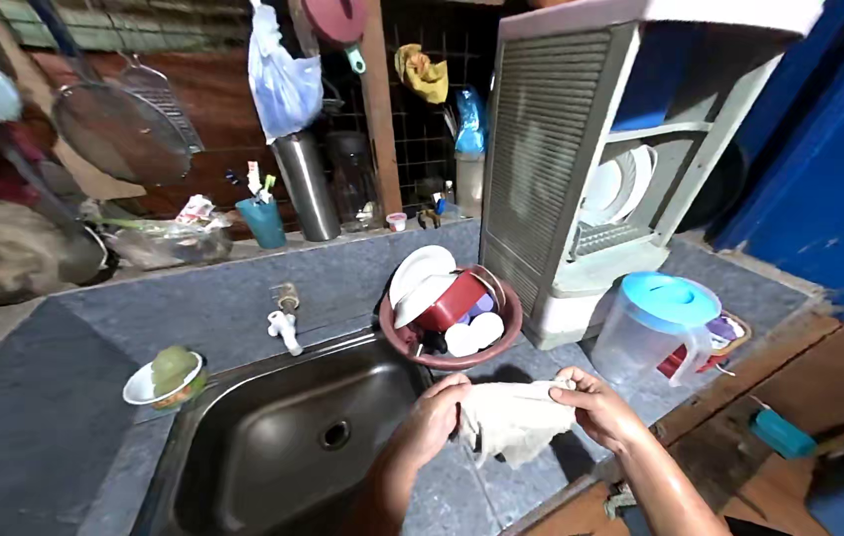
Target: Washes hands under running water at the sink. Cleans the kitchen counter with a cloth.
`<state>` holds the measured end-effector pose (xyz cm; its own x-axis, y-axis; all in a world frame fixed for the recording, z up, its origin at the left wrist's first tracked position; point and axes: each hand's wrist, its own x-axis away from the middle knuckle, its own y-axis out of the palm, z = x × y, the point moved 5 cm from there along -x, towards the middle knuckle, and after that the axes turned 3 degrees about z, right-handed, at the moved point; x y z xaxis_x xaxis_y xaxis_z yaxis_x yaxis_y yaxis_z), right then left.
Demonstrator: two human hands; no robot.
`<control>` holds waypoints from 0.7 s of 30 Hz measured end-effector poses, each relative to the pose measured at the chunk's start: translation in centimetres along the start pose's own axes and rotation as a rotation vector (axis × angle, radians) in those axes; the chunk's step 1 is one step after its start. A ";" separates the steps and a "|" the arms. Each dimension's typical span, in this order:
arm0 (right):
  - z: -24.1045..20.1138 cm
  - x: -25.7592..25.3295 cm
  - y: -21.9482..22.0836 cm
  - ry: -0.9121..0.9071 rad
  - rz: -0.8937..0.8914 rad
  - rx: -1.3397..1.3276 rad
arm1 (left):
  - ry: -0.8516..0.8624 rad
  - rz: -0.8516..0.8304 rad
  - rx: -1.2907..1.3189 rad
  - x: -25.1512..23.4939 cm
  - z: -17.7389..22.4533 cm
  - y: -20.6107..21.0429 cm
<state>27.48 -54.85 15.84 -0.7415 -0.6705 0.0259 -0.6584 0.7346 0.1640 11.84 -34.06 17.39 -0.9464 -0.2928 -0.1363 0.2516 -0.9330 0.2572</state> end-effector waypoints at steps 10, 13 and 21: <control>4.4 -1.8 -5.3 0.224 -0.206 0.240 | -0.414 0.401 0.704 0.9 -14.1 8.3; 5.0 -0.6 -7.0 0.285 -0.163 0.015 | -0.269 0.429 0.570 -1.0 -10.6 8.1; 7.2 1.9 -7.9 0.417 -0.188 0.083 | -0.497 0.491 0.393 -0.7 -11.3 9.8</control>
<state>30.33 -61.16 7.46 -0.5044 -0.7649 0.4006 -0.7970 0.5909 0.1249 17.28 -45.31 9.22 -0.7488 -0.4372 0.4982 0.6607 -0.5526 0.5081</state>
